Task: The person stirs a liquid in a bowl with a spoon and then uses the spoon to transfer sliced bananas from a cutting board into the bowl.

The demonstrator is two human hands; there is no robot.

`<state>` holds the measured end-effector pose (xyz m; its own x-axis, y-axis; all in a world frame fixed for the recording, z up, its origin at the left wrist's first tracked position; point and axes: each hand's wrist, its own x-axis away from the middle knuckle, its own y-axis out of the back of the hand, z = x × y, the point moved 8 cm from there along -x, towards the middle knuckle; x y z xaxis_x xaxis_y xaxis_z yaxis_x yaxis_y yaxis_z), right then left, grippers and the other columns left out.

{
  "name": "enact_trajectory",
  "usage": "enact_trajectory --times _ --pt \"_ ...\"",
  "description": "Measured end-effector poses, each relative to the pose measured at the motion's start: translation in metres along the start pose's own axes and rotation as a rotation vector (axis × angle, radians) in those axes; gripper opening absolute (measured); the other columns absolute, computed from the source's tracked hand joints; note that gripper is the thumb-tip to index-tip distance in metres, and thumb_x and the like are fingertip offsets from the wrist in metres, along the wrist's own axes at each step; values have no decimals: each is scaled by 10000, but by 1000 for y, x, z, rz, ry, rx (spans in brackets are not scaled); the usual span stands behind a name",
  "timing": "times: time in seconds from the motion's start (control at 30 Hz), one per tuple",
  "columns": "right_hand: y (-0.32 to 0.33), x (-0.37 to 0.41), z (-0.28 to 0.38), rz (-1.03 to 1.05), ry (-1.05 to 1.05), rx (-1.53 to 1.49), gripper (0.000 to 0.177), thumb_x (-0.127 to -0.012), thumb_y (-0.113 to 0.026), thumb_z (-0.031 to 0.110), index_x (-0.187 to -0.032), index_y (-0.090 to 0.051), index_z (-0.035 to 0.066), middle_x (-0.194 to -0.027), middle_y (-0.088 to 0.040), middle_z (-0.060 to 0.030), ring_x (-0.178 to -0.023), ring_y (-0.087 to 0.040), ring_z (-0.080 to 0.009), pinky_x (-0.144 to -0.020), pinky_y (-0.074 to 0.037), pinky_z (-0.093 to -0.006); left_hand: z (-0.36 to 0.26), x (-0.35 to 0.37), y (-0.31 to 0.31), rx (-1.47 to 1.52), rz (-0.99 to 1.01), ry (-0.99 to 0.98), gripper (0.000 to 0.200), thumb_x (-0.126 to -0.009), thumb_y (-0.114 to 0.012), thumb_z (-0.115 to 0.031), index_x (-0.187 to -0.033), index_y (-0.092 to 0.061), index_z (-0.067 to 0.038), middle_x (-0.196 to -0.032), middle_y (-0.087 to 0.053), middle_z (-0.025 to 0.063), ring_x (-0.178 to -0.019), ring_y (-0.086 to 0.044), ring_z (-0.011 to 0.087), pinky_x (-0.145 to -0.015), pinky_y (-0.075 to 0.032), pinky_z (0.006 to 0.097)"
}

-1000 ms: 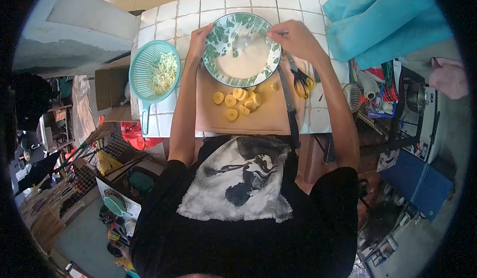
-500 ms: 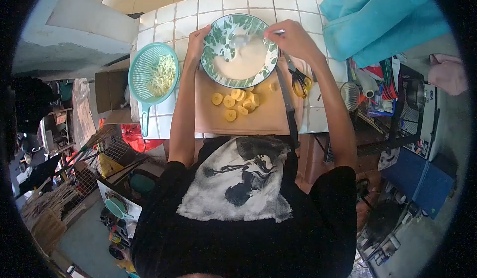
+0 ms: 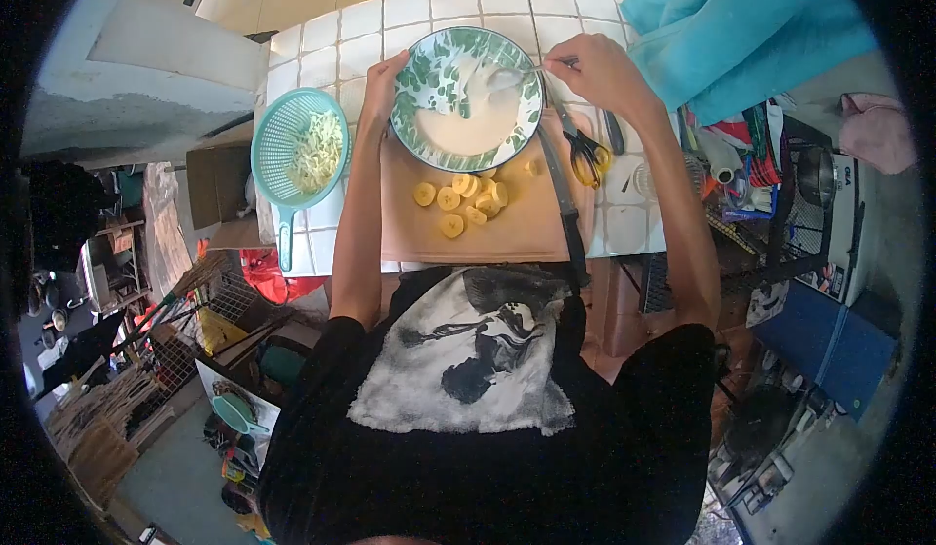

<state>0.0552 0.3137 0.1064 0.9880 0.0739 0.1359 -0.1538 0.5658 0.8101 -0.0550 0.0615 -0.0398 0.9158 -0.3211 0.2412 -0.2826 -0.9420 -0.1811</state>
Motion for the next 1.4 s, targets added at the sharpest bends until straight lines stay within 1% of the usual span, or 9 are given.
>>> enact_trajectory --times 0.23,0.3,0.47,0.53,0.73,0.87,1.13,1.27,1.4 --pt "-24 -1 -8 168 -15 89 218 -787 -646 152 -887 -679 -39 -792 -685 -144 -729 -650 -195 -699 -511 -313 -1 1 -1 9 26 -20 338 -914 -560 -264 -958 -675 51 -844 -659 41 -735 -555 81 -702 -435 223" --pt "-56 -3 -25 247 19 -183 210 -764 -633 204 -858 -710 32 -799 -671 -156 -731 -641 -257 -704 -488 -338 0 2 -2 20 28 -4 335 -915 -558 -264 -955 -677 48 -839 -659 39 -732 -555 80 -699 -435 222" --pt "-93 1 -17 255 -54 -290 236 -759 -640 212 -882 -708 22 -803 -672 -148 -741 -631 -220 -722 -475 -307 3 0 -1 13 30 -1 335 -913 -560 -265 -963 -676 45 -839 -658 38 -732 -556 80 -694 -437 220" --pt "-90 1 -9 226 -34 -355 222 -814 -649 154 -887 -679 -52 -742 -665 -87 -716 -565 -102 -698 -454 -261 5 -3 1 -5 23 -7 335 -912 -561 -265 -964 -675 46 -839 -658 38 -730 -556 80 -692 -438 222" --pt "-59 6 6 113 -60 -529 251 -817 -650 207 -920 -688 -18 -765 -674 -107 -688 -588 -134 -695 -472 -269 5 -3 -1 25 42 -8 332 -911 -562 -261 -961 -674 48 -842 -657 38 -728 -556 81 -685 -440 223" --pt "-38 7 13 90 -43 -499 240 -818 -645 188 -933 -683 -19 -765 -676 -127 -685 -608 -161 -689 -491 -284 6 -3 0 38 50 -29 335 -913 -562 -262 -952 -673 52 -846 -658 40 -733 -557 80 -684 -441 220" --pt "-1 4 25 68 -16 232 222 -784 -615 180 -848 -680 -22 -753 -655 -194 -691 -650 -286 -673 -508 -346 1 0 -1 -12 23 -15 339 -914 -565 -271 -928 -675 50 -832 -655 33 -722 -551 71 -670 -435 213" --pt "-27 1 10 146 -13 62 209 -729 -604 172 -828 -693 11 -699 -642 -184 -662 -632 -302 -642 -490 -372 2 -2 0 -16 18 -30 332 -917 -563 -263 -918 -676 49 -809 -650 24 -704 -543 70 -661 -434 214" --pt "-72 3 5 254 -96 -114 222 -744 -631 180 -828 -684 -20 -646 -634 -136 -590 -587 -168 -578 -454 -303 -2 2 -3 -6 6 -28 325 -917 -564 -258 -910 -677 47 -787 -644 15 -686 -534 67 -648 -430 214"
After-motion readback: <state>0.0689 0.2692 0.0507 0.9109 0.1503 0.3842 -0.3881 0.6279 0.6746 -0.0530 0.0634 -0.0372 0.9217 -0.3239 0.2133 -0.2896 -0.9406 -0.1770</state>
